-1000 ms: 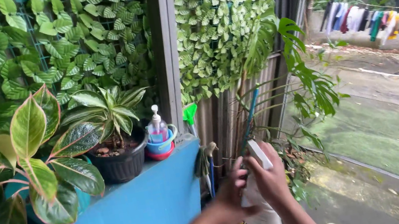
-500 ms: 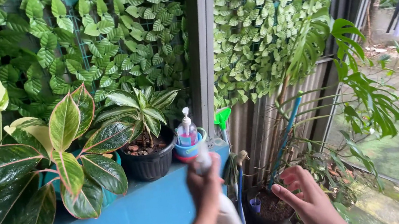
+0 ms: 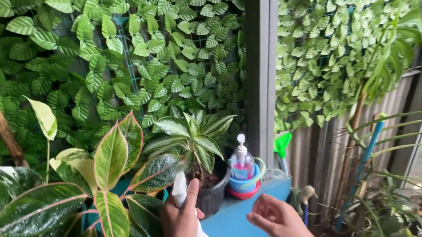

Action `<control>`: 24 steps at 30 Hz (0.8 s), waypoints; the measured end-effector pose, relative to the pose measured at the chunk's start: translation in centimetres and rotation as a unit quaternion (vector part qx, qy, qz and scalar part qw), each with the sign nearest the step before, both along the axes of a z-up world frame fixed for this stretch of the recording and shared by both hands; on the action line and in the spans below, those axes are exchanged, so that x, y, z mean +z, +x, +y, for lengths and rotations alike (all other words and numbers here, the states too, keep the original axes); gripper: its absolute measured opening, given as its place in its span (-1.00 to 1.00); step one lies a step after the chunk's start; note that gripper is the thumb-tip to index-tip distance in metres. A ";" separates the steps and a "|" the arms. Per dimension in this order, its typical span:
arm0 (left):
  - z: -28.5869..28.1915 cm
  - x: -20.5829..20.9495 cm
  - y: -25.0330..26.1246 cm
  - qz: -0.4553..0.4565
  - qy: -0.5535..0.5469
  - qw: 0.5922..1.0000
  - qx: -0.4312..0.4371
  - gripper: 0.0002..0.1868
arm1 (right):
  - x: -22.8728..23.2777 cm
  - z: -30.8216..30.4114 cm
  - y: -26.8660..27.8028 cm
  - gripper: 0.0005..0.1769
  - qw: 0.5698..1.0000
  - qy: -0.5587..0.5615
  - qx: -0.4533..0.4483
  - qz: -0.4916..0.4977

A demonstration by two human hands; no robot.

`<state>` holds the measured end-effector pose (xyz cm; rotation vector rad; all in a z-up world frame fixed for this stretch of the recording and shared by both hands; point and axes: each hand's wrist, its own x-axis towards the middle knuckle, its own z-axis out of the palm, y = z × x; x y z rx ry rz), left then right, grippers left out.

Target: Watering and cleaning the leaves of various plants using a spray bottle.

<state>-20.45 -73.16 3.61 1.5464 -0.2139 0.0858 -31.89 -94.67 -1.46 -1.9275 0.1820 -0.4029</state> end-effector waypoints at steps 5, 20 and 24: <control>1.5 -0.5 3.0 0.016 -0.006 1.000 0.001 -0.38 | 5.3 3.8 6.2 -0.67 0.992 0.034 -0.023 -0.123; 0.7 2.9 5.8 -0.004 -0.010 1.000 0.003 -0.60 | 6.6 0.2 18.1 -0.72 0.963 -0.197 0.033 -0.180; -0.6 3.4 6.4 -0.023 0.034 0.999 -0.015 -0.62 | 7.7 -0.5 20.6 -0.66 0.982 0.041 0.060 -0.172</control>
